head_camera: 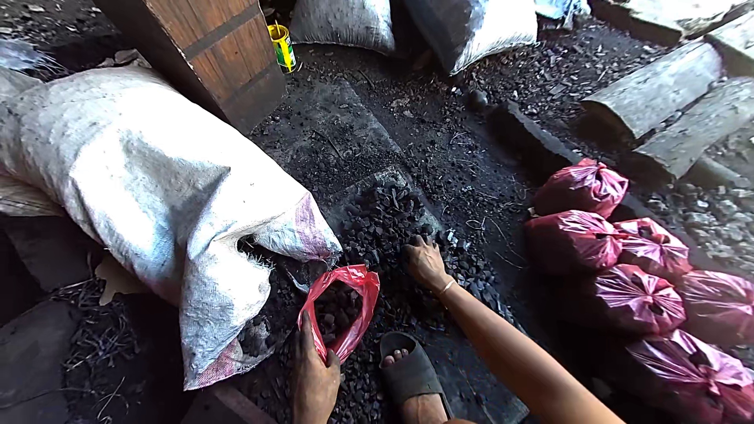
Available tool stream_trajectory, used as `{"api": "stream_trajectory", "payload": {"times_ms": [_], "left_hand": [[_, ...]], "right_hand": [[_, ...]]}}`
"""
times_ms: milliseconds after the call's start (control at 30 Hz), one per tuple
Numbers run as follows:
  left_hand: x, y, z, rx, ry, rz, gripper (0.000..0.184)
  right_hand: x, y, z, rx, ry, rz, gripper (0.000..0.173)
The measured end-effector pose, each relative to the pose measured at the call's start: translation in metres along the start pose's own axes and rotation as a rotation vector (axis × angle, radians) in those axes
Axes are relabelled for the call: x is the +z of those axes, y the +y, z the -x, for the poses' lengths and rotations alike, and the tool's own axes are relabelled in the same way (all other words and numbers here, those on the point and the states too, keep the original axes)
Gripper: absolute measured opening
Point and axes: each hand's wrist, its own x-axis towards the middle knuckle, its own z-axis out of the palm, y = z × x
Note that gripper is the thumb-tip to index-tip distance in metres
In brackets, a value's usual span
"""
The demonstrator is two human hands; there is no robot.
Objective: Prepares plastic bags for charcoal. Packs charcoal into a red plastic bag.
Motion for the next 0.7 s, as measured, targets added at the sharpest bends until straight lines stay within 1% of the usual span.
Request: {"api": "stream_trajectory", "payload": {"times_ms": [100,200,300,400,467,533,567,633,700], "left_hand": [[0.001,0.0,0.0,-0.007,0.004,-0.01,0.103],[0.001,0.003,-0.002,-0.011,0.001,-0.031,0.102],[0.001,0.002,-0.002,-0.013,0.013,-0.025,0.101],[-0.002,-0.001,-0.005,-0.014,0.035,0.034,0.102],[-0.004,0.0,-0.011,-0.024,0.039,0.038,0.101],[-0.006,0.002,-0.015,-0.026,0.042,0.025,0.101],[-0.007,0.003,-0.017,-0.024,0.043,0.018,0.101],[-0.008,0.006,-0.017,-0.009,0.044,-0.002,0.101],[-0.007,0.005,-0.014,0.012,0.045,-0.006,0.101]], "right_hand": [[-0.003,-0.001,-0.005,-0.02,-0.031,0.035,0.032],[-0.003,0.008,-0.006,-0.045,-0.014,0.013,0.036],[-0.006,0.019,-0.002,-0.025,0.093,-0.061,0.039],[-0.024,0.015,0.019,-0.033,0.238,-0.259,0.034],[-0.041,-0.009,0.046,-0.14,0.297,-0.468,0.031],[-0.049,-0.049,0.071,-0.346,0.264,-0.63,0.024],[-0.048,-0.072,0.079,-0.454,0.217,-0.652,0.022],[-0.033,-0.11,0.081,-0.63,0.159,-0.57,0.022],[-0.018,-0.134,0.077,-0.692,0.143,-0.416,0.028]]}}
